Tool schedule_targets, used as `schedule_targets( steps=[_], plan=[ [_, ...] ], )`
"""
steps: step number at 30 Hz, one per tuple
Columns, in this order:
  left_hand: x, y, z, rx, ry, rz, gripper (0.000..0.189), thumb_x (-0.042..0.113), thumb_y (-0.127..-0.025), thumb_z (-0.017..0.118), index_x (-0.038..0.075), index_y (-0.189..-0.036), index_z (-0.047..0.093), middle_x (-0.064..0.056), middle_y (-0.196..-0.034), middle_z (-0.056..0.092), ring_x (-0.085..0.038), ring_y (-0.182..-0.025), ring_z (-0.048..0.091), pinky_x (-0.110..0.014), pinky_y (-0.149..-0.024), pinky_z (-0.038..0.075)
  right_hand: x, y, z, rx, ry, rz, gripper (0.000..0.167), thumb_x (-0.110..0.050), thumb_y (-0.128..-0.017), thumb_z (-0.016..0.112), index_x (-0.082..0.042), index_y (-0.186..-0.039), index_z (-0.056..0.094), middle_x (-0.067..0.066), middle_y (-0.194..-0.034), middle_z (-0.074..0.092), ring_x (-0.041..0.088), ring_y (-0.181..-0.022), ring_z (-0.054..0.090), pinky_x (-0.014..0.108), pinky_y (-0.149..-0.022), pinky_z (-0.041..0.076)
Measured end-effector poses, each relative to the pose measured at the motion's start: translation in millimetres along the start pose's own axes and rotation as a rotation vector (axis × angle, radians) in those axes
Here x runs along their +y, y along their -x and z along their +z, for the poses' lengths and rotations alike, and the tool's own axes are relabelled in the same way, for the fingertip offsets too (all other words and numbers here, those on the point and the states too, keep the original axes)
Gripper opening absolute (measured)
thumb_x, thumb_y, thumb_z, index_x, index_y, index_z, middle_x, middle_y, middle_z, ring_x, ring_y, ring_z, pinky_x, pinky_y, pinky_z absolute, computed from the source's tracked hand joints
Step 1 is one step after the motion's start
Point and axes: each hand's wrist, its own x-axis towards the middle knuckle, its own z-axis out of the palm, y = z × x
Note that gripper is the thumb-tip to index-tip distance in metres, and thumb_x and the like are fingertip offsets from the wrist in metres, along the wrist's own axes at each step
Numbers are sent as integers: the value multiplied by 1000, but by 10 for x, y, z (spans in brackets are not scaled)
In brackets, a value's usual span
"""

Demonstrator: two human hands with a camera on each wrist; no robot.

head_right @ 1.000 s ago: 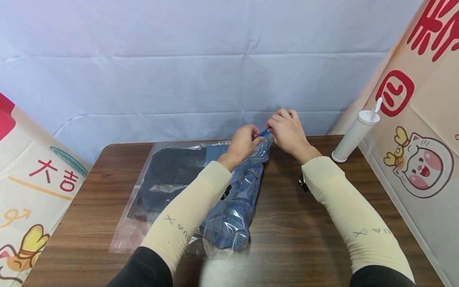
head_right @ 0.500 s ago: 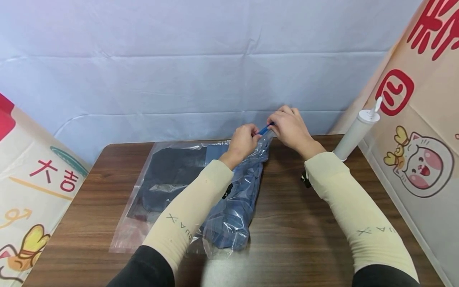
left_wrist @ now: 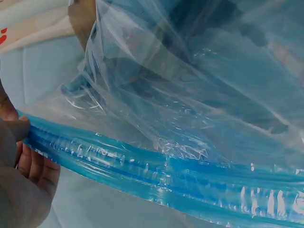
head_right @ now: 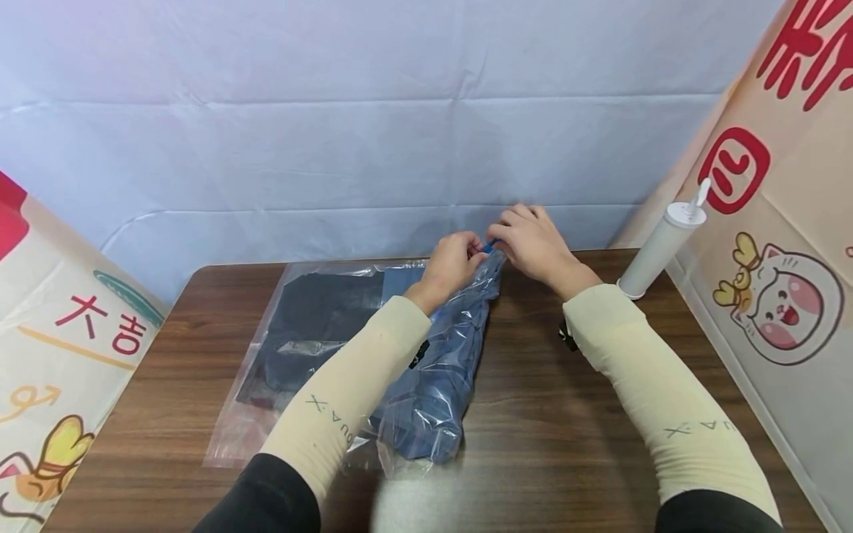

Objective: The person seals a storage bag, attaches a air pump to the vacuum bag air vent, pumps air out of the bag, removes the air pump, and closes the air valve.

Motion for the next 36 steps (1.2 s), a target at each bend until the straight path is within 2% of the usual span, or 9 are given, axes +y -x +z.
schedule_targets(
  steps=[7, 13, 20, 27, 32, 36],
  plan=[
    [-77, 42, -37, 18, 8, 18, 10, 25, -98, 68, 15, -98, 67, 3, -91, 62, -12, -78, 57, -25, -70, 49, -29, -22, 79, 86, 10, -33, 8, -8, -90, 76, -9, -98, 72, 12, -97, 65, 39, -105, 55, 60, -93, 39],
    [-116, 60, -61, 12, -18, 46, 7, 19, -100, 64, 13, -96, 66, 2, -88, 63, -12, -75, 58, -26, -70, 49, -67, -75, 103, 76, -31, -45, 11, -5, -89, 76, -10, -98, 73, 10, -99, 67, 38, -108, 54, 60, -95, 37],
    [-66, 20, 4, 58, -110, 111, 9, 19, -101, 66, 12, -97, 70, 0, -95, 70, -15, -91, 67, -30, -81, 53, -86, -51, 114, 59, -9, -17, 8, -1, -89, 72, -6, -95, 72, 12, -99, 69, 38, -110, 57, 60, -100, 36],
    [-73, 34, -18, 1, -86, 79, 12, 24, -102, 66, 13, -103, 68, 2, -97, 68, -12, -87, 63, -26, -77, 52, -69, -32, 89, 29, 4, 15, 7, -2, -91, 72, -5, -97, 73, 12, -100, 70, 38, -111, 56, 60, -102, 35],
    [-167, 47, -75, -51, -69, 68, 16, 29, -100, 69, 13, -97, 68, 3, -89, 66, -10, -80, 60, -24, -73, 49, -37, -18, 77, 42, 9, 38, 7, -3, -90, 73, -4, -97, 72, 13, -101, 69, 38, -110, 55, 60, -100, 36],
    [-221, 66, -94, -50, -72, 71, 18, 29, -100, 67, 12, -94, 68, 2, -88, 67, -12, -81, 61, -27, -76, 50, -69, -41, 73, 19, -11, 37, 9, -4, -90, 75, -5, -98, 72, 13, -102, 69, 39, -111, 55, 61, -102, 34]
  ],
)
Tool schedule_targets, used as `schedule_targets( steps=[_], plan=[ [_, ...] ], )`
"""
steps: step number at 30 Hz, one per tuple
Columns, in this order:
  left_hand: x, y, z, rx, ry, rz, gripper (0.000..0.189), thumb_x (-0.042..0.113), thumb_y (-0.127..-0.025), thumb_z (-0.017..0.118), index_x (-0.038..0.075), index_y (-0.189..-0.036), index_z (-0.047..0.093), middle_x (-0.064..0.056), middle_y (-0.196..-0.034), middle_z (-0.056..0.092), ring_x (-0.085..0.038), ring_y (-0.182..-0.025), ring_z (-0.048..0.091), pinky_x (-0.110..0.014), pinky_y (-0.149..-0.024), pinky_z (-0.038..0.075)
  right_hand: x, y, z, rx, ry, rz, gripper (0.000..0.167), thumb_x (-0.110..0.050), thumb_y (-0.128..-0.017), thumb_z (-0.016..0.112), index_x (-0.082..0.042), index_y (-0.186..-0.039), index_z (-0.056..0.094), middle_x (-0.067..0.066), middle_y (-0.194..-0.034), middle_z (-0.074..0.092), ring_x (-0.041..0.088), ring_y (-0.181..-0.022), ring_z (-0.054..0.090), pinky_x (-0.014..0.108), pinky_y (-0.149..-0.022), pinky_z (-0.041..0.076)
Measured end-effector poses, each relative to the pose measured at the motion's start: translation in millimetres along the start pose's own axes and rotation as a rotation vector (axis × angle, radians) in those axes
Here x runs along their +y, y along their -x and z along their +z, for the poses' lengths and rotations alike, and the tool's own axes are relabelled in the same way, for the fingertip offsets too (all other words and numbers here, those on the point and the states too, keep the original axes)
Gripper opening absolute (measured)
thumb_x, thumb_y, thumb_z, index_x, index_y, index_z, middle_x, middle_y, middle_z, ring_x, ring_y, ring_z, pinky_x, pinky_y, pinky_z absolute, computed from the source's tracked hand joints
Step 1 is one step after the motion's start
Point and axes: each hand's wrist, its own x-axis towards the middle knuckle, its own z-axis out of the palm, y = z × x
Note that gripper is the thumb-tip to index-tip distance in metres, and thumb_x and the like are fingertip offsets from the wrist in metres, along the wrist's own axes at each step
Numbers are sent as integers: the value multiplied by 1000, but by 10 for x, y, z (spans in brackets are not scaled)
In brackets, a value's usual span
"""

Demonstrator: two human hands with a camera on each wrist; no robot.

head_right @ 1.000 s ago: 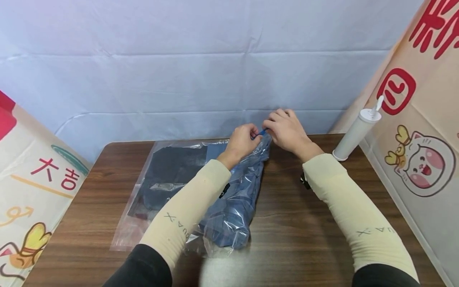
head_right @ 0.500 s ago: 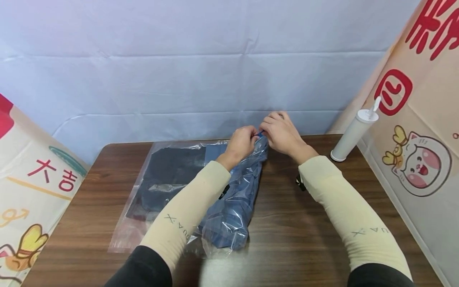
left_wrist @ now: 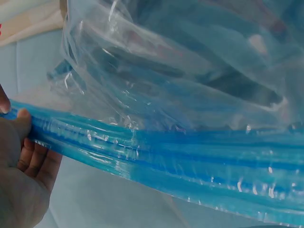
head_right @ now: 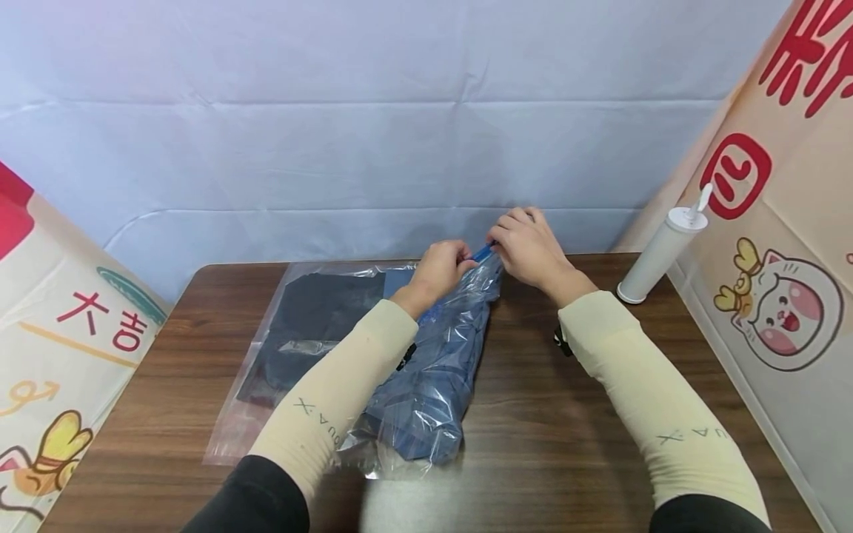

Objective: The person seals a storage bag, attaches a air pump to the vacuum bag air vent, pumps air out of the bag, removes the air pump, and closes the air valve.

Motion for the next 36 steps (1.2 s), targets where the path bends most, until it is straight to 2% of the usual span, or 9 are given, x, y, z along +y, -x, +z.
schedule_targets(
  steps=[8, 22, 26, 30, 33, 36],
  plan=[
    [30, 3, 66, 66, -36, 16, 15, 23, -101, 67, 10, -93, 69, -1, -93, 68, -16, -88, 65, -30, -81, 52, -58, -8, 9, -60, -47, 71, 12, -9, -91, 77, -8, -102, 74, 11, -106, 70, 38, -116, 54, 61, -106, 31],
    [61, -18, 94, 100, -8, -12, 12, 20, -103, 63, 11, -104, 71, 0, -102, 68, -13, -92, 64, -26, -80, 51, -72, -76, 51, 14, -30, -67, 14, 0, -86, 78, -6, -98, 73, 11, -97, 68, 39, -105, 58, 58, -103, 36],
    [78, -16, 105, 138, -20, -2, 10, 19, -102, 64, 12, -101, 72, 0, -98, 69, -15, -90, 65, -28, -79, 52, -94, -86, 95, 36, -15, -64, 11, 2, -86, 76, -6, -94, 72, 11, -94, 68, 37, -103, 60, 59, -102, 37],
    [85, -23, 111, 164, -22, -29, 10, 20, -101, 66, 14, -100, 73, 1, -98, 70, -15, -90, 67, -28, -78, 53, -108, -90, 130, 38, 22, -44, 7, 0, -89, 73, -5, -94, 71, 12, -96, 69, 37, -102, 61, 59, -102, 37],
    [69, -22, 85, 120, 10, -45, 11, 24, -101, 67, 13, -102, 72, 2, -96, 70, -13, -84, 65, -26, -74, 52, -109, -73, 136, 23, 24, -16, 5, -2, -91, 72, -4, -96, 71, 12, -97, 69, 37, -101, 60, 59, -102, 37],
    [37, -11, 19, 34, 49, -45, 14, 25, -99, 70, 12, -102, 71, 1, -91, 69, -11, -77, 62, -25, -71, 51, -94, -48, 130, 4, 18, 14, 6, -3, -92, 73, -4, -97, 71, 12, -98, 68, 37, -102, 59, 60, -103, 36]
  ],
)
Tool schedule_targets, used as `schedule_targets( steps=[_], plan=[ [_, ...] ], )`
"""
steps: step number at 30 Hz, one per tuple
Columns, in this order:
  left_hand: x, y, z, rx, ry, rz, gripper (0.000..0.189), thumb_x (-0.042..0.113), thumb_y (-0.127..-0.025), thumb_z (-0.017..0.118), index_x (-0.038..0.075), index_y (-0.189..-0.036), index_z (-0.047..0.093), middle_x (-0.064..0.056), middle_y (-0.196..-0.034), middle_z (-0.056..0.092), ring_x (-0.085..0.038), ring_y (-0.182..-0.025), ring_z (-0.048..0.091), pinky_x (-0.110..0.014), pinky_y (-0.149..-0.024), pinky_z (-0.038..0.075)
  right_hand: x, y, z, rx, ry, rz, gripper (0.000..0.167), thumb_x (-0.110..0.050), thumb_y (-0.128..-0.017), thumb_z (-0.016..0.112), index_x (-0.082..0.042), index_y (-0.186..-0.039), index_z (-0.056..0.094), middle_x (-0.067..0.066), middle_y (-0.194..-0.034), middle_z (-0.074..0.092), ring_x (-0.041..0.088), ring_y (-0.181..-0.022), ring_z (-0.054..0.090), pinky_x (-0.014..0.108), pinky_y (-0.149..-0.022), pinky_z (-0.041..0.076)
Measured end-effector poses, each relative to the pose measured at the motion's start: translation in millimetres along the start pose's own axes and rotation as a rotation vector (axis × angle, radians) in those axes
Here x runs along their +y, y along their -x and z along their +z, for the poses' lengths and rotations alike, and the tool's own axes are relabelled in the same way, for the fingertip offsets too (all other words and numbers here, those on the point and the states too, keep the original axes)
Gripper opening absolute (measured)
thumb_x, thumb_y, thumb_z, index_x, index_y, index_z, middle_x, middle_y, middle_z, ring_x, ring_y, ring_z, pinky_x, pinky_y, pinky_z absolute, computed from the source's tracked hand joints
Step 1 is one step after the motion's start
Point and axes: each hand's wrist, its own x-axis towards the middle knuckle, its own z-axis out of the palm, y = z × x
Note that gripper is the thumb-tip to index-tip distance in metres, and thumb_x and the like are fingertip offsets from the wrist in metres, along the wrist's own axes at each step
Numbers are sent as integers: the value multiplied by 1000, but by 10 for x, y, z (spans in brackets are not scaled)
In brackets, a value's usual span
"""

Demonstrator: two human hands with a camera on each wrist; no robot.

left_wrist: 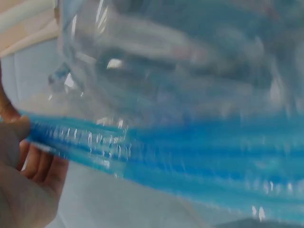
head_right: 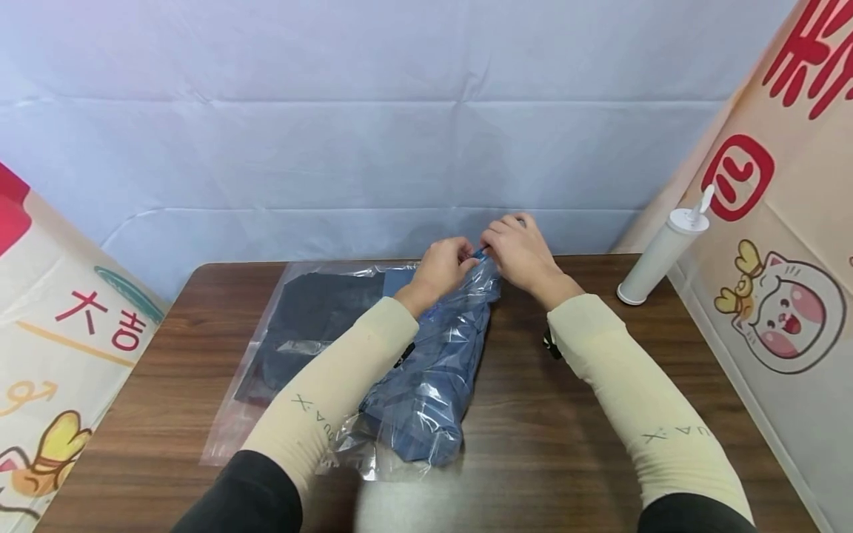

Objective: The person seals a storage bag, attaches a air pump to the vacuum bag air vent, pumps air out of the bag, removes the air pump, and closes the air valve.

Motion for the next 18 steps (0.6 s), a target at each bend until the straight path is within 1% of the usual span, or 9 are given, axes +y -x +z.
schedule_targets(
  steps=[2, 4, 6, 8, 10, 14, 16, 18],
  plan=[
    [-26, 7, -51, -50, 29, -8, 14, 26, -99, 71, 12, -100, 70, 2, -88, 68, -10, -74, 61, -25, -70, 50, 12, 15, -8, -2, 2, 17, 6, -4, -92, 73, -5, -98, 71, 11, -98, 68, 38, -103, 58, 60, -103, 35],
    [-55, 18, -92, -84, 46, -29, 15, 27, -98, 71, 12, -96, 70, 4, -86, 67, -9, -71, 59, -25, -69, 50, 23, 21, -11, 2, 4, 25, 6, -4, -92, 74, -5, -98, 71, 11, -98, 68, 38, -103, 58, 60, -104, 35],
    [-81, 26, -112, -101, 59, -48, 16, 28, -98, 71, 13, -92, 69, 5, -84, 66, -9, -70, 59, -24, -69, 49, 25, 21, -11, 12, 7, 19, 6, -4, -92, 74, -4, -97, 71, 11, -98, 69, 38, -103, 58, 59, -103, 35],
    [-98, 32, -114, -104, 54, -57, 19, 29, -99, 70, 14, -88, 67, 4, -82, 65, -10, -69, 58, -24, -68, 48, 19, 13, -8, 25, 11, 4, 6, -5, -91, 74, -4, -97, 71, 12, -98, 69, 38, -102, 58, 59, -102, 36],
    [-107, 32, -97, -94, 30, -50, 21, 29, -99, 69, 13, -86, 65, 3, -81, 63, -11, -70, 57, -25, -68, 47, 10, 0, -3, 35, 13, -10, 7, -5, -91, 74, -4, -96, 70, 12, -98, 69, 37, -102, 58, 58, -101, 36],
    [-115, 31, -58, -81, -29, -28, 20, 29, -101, 65, 13, -90, 62, 3, -84, 62, -11, -75, 57, -26, -70, 48, -2, -17, 0, 46, 18, -14, 7, -5, -90, 74, -4, -95, 70, 13, -98, 69, 37, -103, 59, 58, -101, 36],
    [-124, 28, -67, -107, -28, -9, 19, 29, -102, 64, 12, -94, 64, 2, -86, 63, -11, -76, 58, -26, -72, 48, -1, -10, -3, 44, 21, -9, 7, -5, -90, 75, -4, -95, 70, 12, -98, 69, 37, -104, 59, 59, -102, 36],
    [-137, 22, -109, -162, 6, 11, 19, 28, -103, 63, 11, -97, 65, 0, -89, 65, -12, -76, 59, -26, -73, 49, 4, 2, -6, 42, 23, -4, 7, -5, -90, 75, -4, -95, 71, 12, -98, 69, 38, -105, 58, 59, -102, 36]
  ],
)
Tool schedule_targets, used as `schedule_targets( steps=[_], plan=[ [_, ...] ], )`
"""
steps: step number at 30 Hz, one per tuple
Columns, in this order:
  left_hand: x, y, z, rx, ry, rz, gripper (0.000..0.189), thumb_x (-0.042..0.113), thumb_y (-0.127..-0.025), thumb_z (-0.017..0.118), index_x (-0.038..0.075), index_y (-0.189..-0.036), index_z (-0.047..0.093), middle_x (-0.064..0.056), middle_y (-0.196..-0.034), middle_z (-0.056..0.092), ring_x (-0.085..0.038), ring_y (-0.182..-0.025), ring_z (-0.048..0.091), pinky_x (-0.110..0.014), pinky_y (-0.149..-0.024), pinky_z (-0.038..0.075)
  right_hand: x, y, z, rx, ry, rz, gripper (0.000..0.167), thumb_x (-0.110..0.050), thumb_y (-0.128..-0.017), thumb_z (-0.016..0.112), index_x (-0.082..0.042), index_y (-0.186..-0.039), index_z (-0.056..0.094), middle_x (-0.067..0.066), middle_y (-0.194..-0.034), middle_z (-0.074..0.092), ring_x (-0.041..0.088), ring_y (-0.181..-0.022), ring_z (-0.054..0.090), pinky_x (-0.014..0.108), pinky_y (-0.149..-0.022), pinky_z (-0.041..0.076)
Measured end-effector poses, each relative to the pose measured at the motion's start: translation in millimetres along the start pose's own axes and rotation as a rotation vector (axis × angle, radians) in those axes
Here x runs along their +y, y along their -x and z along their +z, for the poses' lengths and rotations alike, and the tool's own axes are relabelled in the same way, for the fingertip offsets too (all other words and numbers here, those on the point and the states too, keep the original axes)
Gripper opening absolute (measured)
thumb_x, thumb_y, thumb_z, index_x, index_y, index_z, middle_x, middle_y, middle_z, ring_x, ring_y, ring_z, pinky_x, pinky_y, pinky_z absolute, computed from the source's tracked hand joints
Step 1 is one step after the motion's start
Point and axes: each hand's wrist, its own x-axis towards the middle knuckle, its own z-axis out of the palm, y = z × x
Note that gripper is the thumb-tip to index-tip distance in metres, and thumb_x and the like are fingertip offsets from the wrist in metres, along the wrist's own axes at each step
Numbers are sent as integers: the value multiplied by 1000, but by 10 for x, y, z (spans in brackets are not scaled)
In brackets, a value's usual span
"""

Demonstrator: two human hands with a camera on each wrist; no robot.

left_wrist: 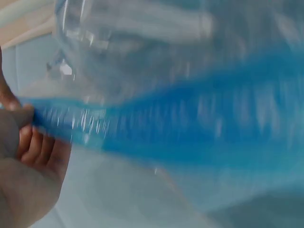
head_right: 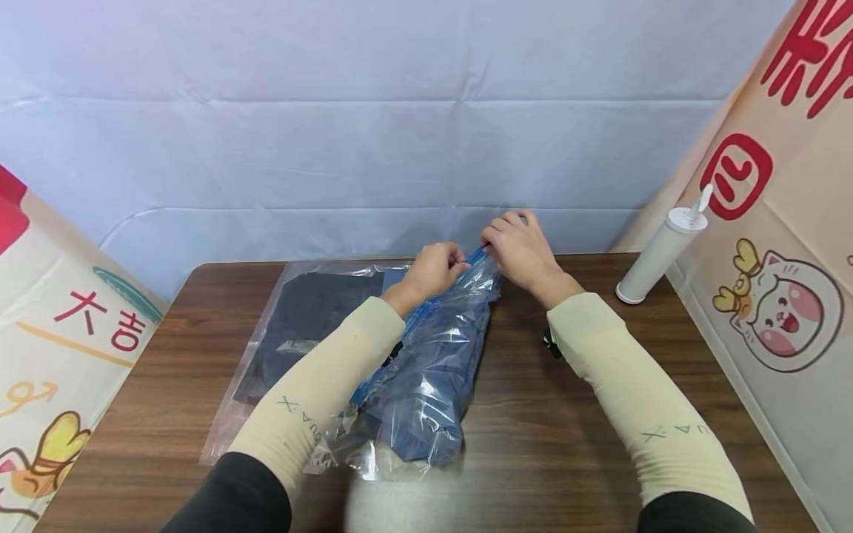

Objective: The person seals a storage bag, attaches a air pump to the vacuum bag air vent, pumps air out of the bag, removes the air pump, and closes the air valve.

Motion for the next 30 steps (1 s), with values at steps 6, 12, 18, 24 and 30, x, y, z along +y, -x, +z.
schedule_targets(
  steps=[6, 12, 18, 24, 30],
  plan=[
    [-80, -3, -212, -206, 76, 47, 20, 24, -101, 68, 10, -88, 60, 2, -80, 57, -10, -70, 52, -25, -74, 48, 9, 3, -8, -3, 5, 4, 7, -7, -91, 76, -6, -97, 72, 12, -101, 70, 37, -107, 58, 59, -103, 36],
    [-173, 20, -273, -321, -5, 82, 47, 24, -102, 66, 16, -64, 39, 3, -59, 32, -10, -53, 28, -26, -64, 34, -12, -6, -3, 6, -3, 7, 7, -7, -91, 77, -6, -96, 72, 12, -101, 70, 37, -108, 58, 59, -102, 36],
    [-181, 57, -238, -266, -3, 91, 43, 23, -103, 63, 15, -70, 38, 2, -61, 30, -11, -54, 28, -27, -66, 34, -22, -8, 6, 10, -3, 15, 7, -8, -91, 77, -6, -97, 72, 12, -102, 71, 37, -109, 58, 59, -103, 35],
    [-174, 67, -245, -280, -5, 103, 17, 22, -104, 63, 9, -94, 58, 0, -79, 51, -13, -68, 47, -27, -71, 40, -13, 16, -30, -7, -3, 43, 6, -8, -92, 76, -6, -97, 73, 13, -104, 71, 38, -110, 57, 60, -104, 35],
    [-247, 108, -354, -369, 42, 88, 19, 20, -102, 65, 4, -110, 59, -5, -99, 60, -14, -79, 52, -30, -75, 47, 1, 20, -46, 12, 3, 58, 7, -9, -92, 76, -6, -97, 73, 14, -105, 70, 39, -111, 56, 62, -104, 35]
  ],
)
